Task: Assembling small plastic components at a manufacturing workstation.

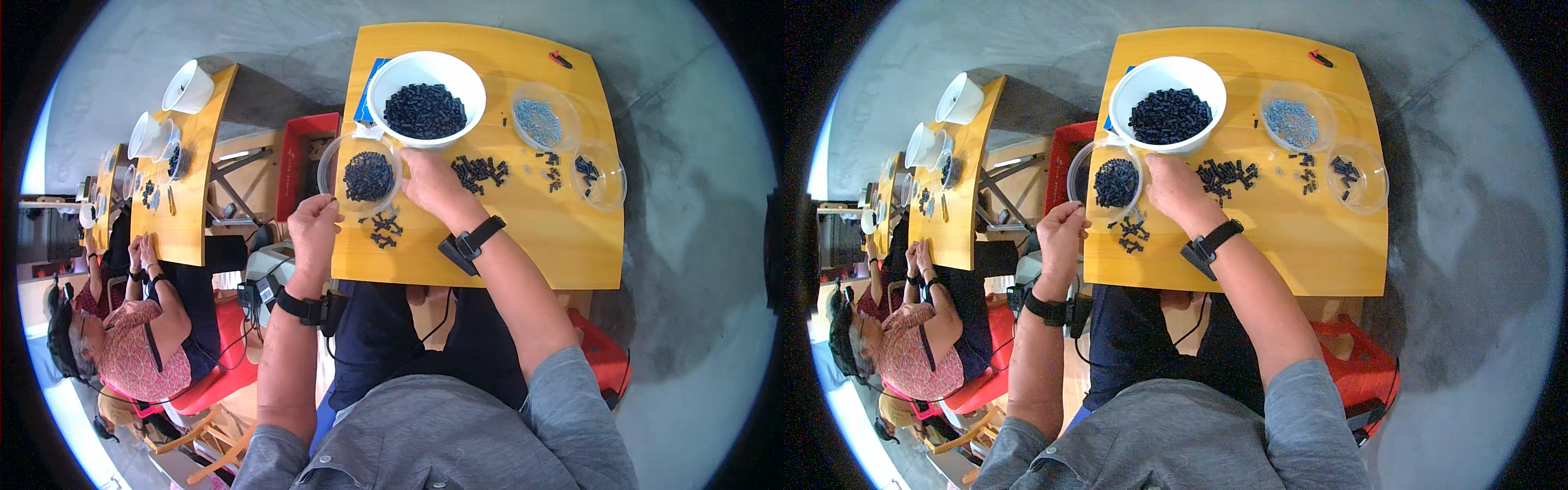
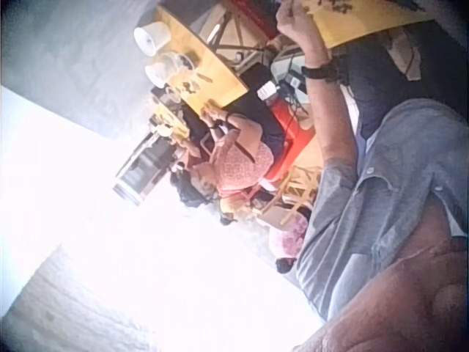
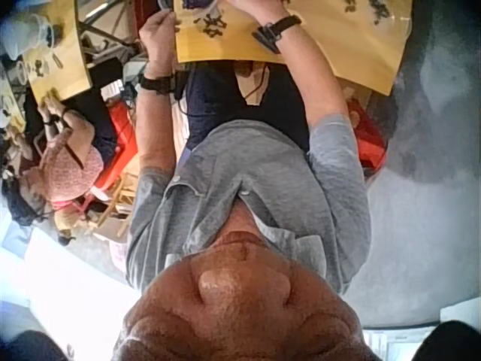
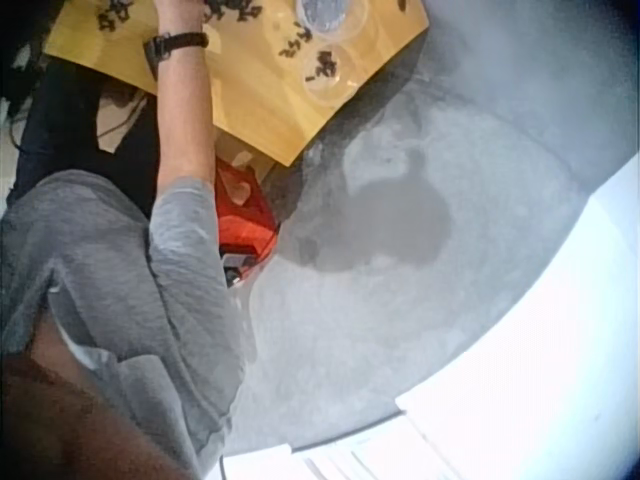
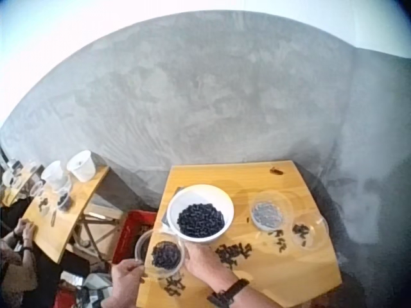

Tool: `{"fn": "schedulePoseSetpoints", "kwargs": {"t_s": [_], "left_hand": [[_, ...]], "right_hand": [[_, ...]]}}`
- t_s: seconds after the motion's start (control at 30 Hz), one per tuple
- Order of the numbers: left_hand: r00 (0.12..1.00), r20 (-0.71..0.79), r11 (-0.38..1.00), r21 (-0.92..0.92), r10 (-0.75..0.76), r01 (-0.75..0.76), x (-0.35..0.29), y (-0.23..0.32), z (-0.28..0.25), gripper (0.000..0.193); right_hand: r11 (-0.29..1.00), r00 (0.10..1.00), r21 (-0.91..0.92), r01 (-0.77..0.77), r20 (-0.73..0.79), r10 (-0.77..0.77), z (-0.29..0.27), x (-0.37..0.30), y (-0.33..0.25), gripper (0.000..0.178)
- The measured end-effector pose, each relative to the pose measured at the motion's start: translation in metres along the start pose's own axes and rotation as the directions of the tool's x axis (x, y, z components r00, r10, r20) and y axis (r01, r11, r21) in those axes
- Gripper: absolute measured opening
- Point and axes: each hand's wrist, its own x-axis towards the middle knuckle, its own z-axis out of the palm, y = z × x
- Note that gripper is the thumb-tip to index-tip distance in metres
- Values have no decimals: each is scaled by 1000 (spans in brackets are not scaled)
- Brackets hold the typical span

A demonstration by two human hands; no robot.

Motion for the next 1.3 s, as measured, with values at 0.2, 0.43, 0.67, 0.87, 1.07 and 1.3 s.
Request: {"fn": "schedulePoseSetpoints", "kwargs": {"t_s": [0.2, 0.43, 0.67, 0.87, 1.07, 1.3], "left_hand": [[1000, -15, 1000, -14, -12, 12, 8, -1, -10, 18], [1000, -8, 999, -50, -21, 20, 8, -2, -8, 17], [999, 36, 997, -71, -35, 37, 3, 10, -1, 18], [998, 39, 991, -122, -43, 48, 1, 8, 0, 20], [998, 42, 987, -154, -50, 56, -2, 5, 0, 21], [999, -29, 981, -191, -42, 36, -15, 5, -10, 20]], "right_hand": [[998, 1000, -55, -8, 30, 9, -5, 0, -4, 12], [988, 988, -111, -109, 102, 120, -10, -1, -6, 16], [992, 996, -119, -31, 77, 40, -23, -6, 5, 13], [996, 998, -86, 25, 57, -20, -21, -3, 5, 10], [972, 996, -232, 40, 87, -20, -14, 0, 8, 10], [867, 986, -473, 159, 125, -113, -18, -5, -5, 6]]}}
